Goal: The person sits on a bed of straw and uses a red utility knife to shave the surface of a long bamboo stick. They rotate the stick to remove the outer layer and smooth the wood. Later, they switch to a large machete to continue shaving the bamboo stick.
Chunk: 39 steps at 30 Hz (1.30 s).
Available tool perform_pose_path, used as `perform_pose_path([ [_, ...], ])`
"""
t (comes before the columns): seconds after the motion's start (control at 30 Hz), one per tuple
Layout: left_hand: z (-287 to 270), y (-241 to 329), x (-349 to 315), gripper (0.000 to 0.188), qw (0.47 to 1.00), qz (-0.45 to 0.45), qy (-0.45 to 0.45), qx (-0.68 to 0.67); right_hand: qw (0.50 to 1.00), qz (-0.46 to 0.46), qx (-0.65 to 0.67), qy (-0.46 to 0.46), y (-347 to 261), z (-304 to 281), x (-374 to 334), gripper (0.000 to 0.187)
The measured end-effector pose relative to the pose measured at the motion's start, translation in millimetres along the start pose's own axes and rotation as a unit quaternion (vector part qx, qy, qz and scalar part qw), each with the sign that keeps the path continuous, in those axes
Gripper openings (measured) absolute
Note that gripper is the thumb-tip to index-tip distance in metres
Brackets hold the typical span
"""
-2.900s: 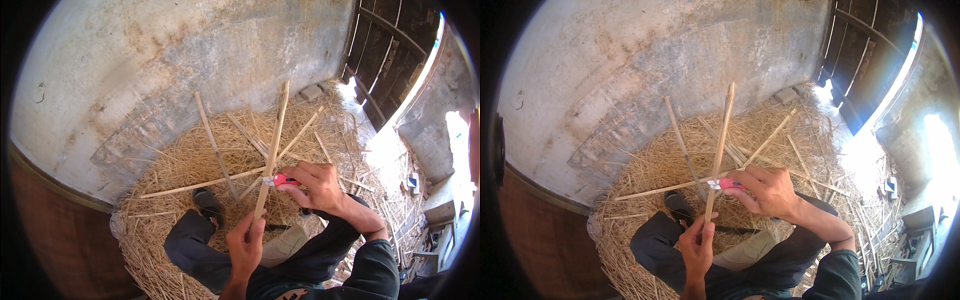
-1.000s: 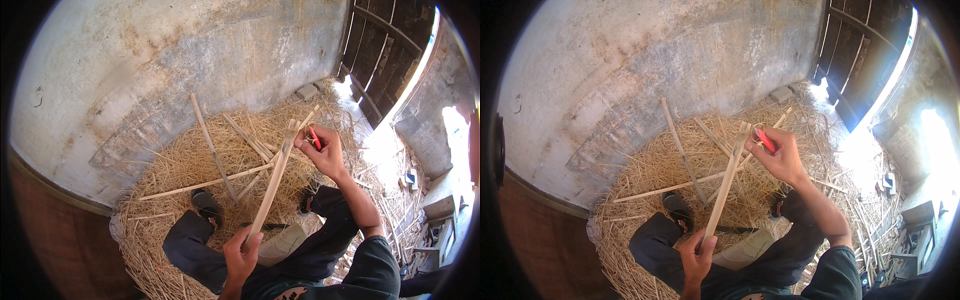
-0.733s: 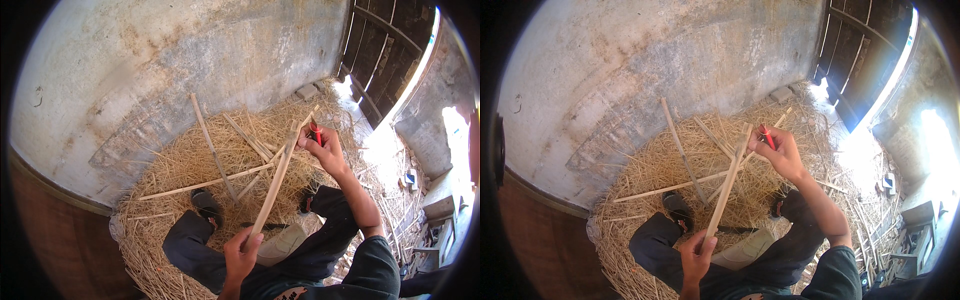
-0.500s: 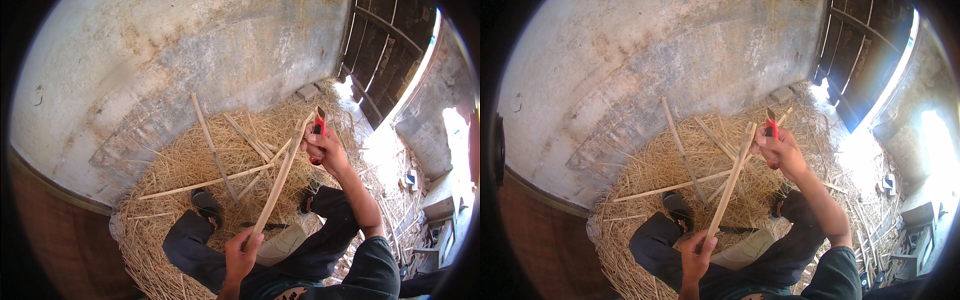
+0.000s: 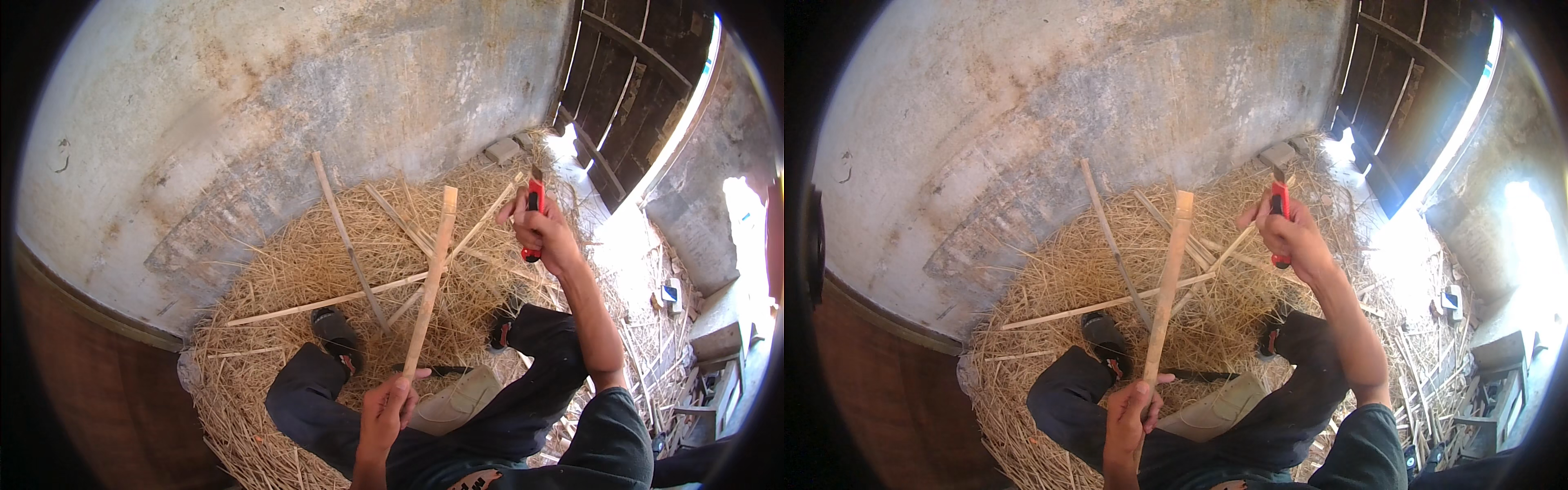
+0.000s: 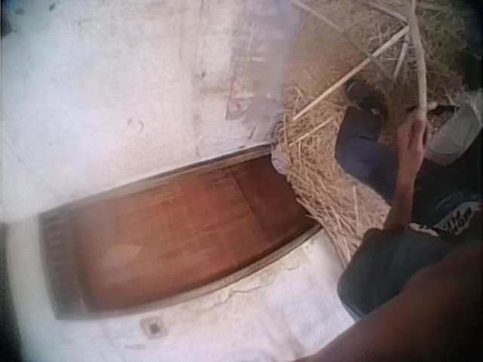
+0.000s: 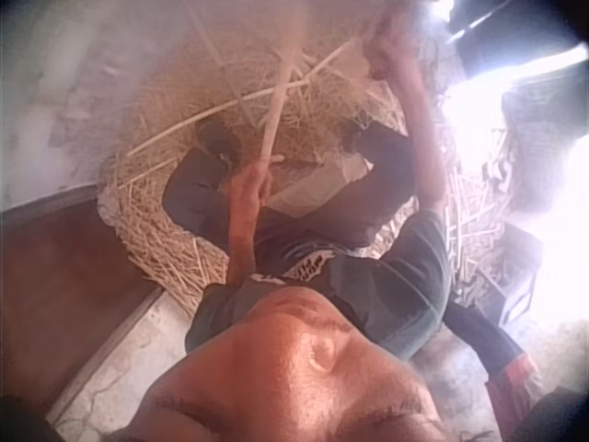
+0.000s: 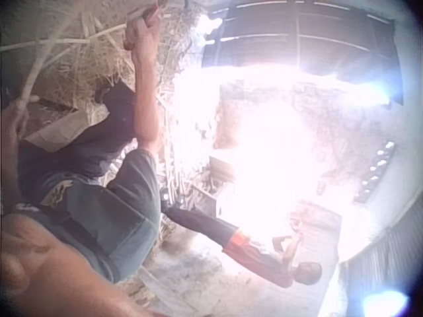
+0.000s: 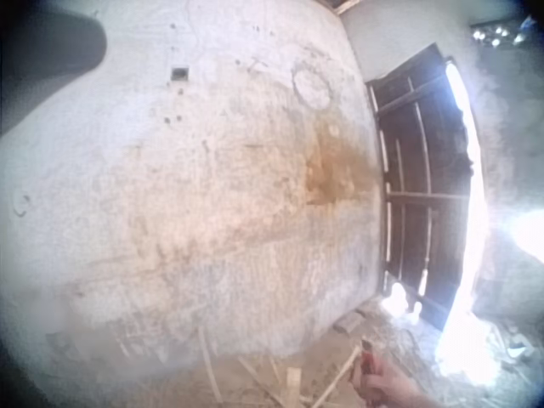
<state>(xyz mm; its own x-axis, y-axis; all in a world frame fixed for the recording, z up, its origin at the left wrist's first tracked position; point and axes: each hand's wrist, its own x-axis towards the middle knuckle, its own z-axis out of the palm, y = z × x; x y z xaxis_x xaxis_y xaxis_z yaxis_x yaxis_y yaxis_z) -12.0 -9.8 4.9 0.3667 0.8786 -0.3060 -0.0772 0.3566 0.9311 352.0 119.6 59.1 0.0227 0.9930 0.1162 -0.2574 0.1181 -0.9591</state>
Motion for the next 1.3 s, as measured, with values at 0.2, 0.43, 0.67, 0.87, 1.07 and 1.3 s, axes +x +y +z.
perform_pose_path([
  [0.2,1,7,4,0.054,0.998,-0.032,-0.05,-0.024,0.963,0.022,-0.267,-0.026,11,12,2,0.016],
  [0.43,2,12,5,0.056,0.996,-0.05,-0.075,-0.024,0.859,0.013,-0.507,-0.073,12,16,1,0.033],
  [0.67,5,15,9,0.061,0.996,-0.043,-0.072,-0.037,0.829,-0.014,-0.558,0.011,1,26,-7,0.041],
  [0.87,7,17,14,0.055,0.99,-0.051,-0.114,-0.065,0.97,0.004,-0.209,-0.123,-1,40,-15,0.048],
  [1.07,8,12,26,0.051,0.972,-0.073,-0.188,-0.117,0.975,0.049,-0.104,-0.189,4,58,-24,0.042],
  [1.3,31,12,27,0.041,0.994,0.013,-0.107,-0.013,0.978,0.022,-0.167,-0.123,6,62,-25,0.036],
])
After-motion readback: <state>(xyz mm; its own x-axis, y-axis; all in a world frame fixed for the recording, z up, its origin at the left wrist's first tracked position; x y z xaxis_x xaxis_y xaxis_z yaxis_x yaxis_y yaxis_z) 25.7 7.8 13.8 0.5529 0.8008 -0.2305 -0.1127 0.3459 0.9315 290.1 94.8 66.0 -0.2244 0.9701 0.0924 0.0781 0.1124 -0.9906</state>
